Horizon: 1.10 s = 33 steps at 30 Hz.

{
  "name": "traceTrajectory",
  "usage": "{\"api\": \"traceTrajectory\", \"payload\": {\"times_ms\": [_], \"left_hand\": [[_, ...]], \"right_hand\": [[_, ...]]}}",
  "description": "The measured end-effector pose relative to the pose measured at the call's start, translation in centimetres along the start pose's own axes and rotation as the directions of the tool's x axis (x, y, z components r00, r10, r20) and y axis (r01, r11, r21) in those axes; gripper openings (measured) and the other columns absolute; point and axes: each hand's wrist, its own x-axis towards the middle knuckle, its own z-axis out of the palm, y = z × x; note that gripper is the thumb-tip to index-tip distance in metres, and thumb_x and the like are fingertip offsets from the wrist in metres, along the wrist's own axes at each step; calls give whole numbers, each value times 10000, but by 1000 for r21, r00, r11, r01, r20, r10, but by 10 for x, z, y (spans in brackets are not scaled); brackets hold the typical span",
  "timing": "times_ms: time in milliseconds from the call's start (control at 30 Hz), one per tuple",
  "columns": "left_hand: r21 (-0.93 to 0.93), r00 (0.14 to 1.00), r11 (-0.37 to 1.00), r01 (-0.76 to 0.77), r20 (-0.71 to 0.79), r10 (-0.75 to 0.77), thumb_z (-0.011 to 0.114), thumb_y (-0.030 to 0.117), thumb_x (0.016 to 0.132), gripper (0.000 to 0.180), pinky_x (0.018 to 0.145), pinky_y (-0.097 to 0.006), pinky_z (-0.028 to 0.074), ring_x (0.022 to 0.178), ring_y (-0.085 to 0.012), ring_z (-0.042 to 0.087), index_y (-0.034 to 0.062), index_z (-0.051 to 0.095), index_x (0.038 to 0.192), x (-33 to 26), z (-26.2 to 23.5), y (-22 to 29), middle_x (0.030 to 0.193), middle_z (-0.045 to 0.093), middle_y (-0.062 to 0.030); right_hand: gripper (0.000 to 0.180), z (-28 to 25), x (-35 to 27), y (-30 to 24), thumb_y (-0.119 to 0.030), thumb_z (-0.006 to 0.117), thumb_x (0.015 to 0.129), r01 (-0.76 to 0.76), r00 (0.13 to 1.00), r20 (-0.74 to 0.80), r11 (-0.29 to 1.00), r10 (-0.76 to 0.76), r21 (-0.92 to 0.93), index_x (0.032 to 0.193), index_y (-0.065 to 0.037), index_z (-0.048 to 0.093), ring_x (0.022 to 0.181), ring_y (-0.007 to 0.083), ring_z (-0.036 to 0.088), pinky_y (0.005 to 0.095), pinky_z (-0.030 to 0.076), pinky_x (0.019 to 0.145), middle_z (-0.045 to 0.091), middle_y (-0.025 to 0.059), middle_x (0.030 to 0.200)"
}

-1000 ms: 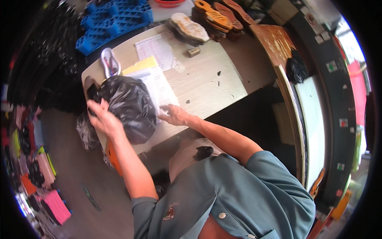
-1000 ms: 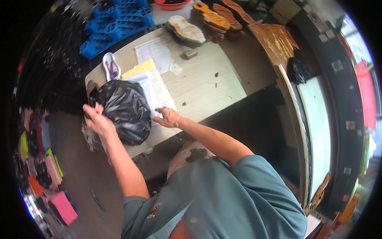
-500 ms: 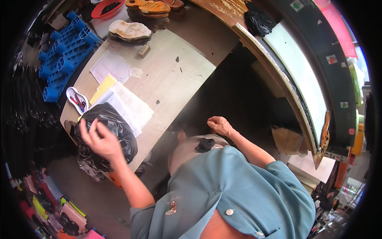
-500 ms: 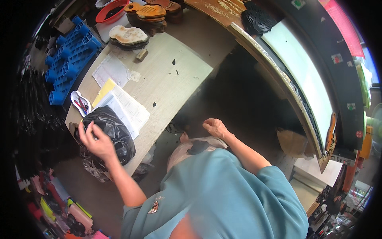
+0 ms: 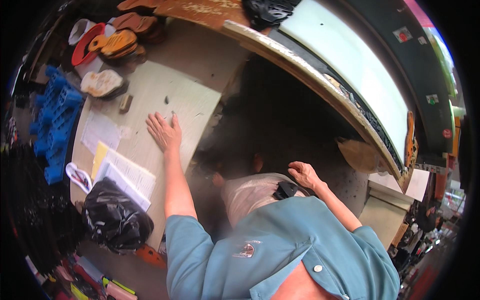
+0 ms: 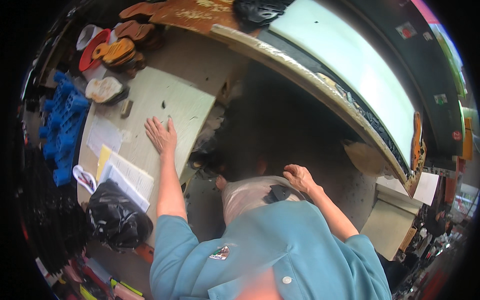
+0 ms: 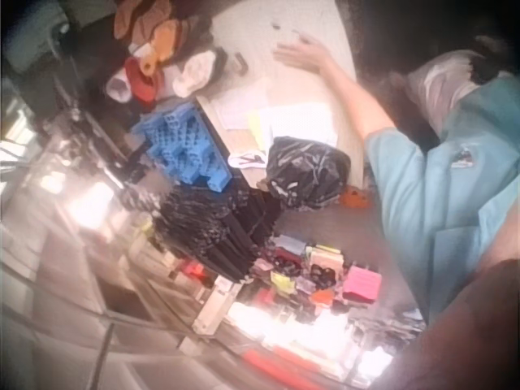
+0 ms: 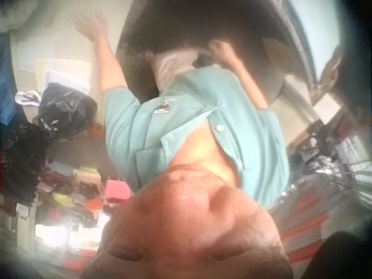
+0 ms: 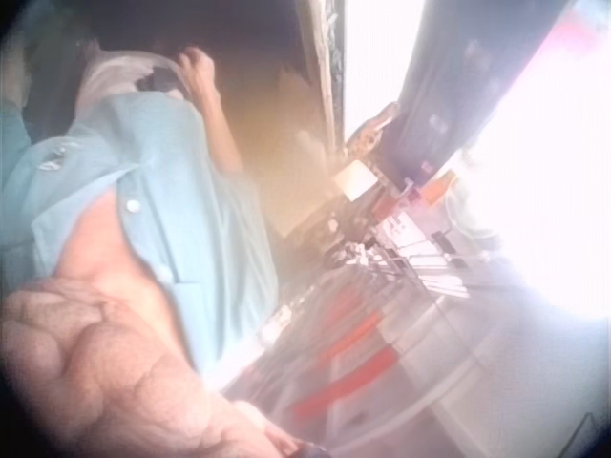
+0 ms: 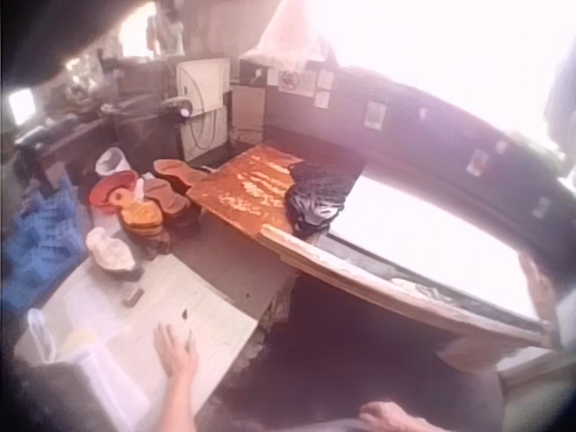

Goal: The person removes cut-out pieces from a black stencil sheet on a workbench, using an orange plastic scraper to lift and separate the pieces. They gather the removed pieces and place them into a black bag, then retrieve a new black sheet and repeat the process.

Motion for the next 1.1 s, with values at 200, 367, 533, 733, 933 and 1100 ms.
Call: {"api": "traceTrajectory", "payload": {"times_ms": [200, 367, 533, 733, 933, 1100], "left_hand": [[-155, 975, 964, -214, 21, 220, 533, 462, 1087, 657, 1262, -592, 281, 1522, -493, 385, -84, 576, 1451, 45, 27, 139, 1592, 480, -318], [-759, 866, 646, 84, 376, 330, 601, 391, 1038, 561, 1119, -510, 480, 1312, -483, 601, -47, 622, 1388, -38, -4, 323, 1376, 657, -310], [-922, 364, 381, -71, 332, 870, 592, 326, 1072, 430, 1062, -497, 541, 1208, -424, 683, -20, 716, 1295, -131, -98, 420, 1284, 727, -248], [-965, 589, 68, -255, -99, 802, 736, 60, 974, 236, 934, -413, 619, 1064, -315, 769, 8, 764, 1203, -38, -206, 430, 1165, 779, -188], [-694, 819, 495, -523, -249, 516, 633, 104, 1039, 307, 1149, -474, 470, 1288, -374, 634, 4, 697, 1322, 143, -188, 425, 1304, 709, -204], [-293, 723, 669, -683, -142, 676, 500, 250, 1120, 435, 1275, -527, 300, 1476, -445, 476, 38, 623, 1480, 253, -107, 409, 1512, 612, -218]], "right_hand": [[417, -34, -8, 77, -248, 683, 1003, -79, 996, -36, 992, 83, 102, 1310, 34, 703, 1115, 302, 759, 385, 594, 993, 776, 212, 1205], [404, -51, -3, 109, -275, 683, 995, -55, 996, -63, 984, 66, 169, 1271, 18, 724, 1064, 300, 763, 390, 598, 952, 782, 206, 1161], [405, -85, -20, 99, -269, 677, 1009, 49, 982, -190, 967, -1, 249, 1299, 10, 714, 1115, 346, 747, 418, 589, 982, 762, 220, 1203], [273, -133, -60, 39, -167, 699, 998, 378, 856, -456, 897, -245, 227, 1203, 5, 749, 978, 348, 742, 414, 596, 856, 751, 180, 1054], [156, -225, -60, 11, 29, 735, 915, 558, 422, -827, 825, -372, -86, 1070, 14, 743, 827, 323, 721, 400, 584, 744, 734, 157, 929], [167, -300, -44, 57, 15, 716, 928, 370, 221, -963, 927, -153, -63, 1094, 10, 731, 919, 340, 721, 402, 578, 826, 742, 170, 1001]]}}
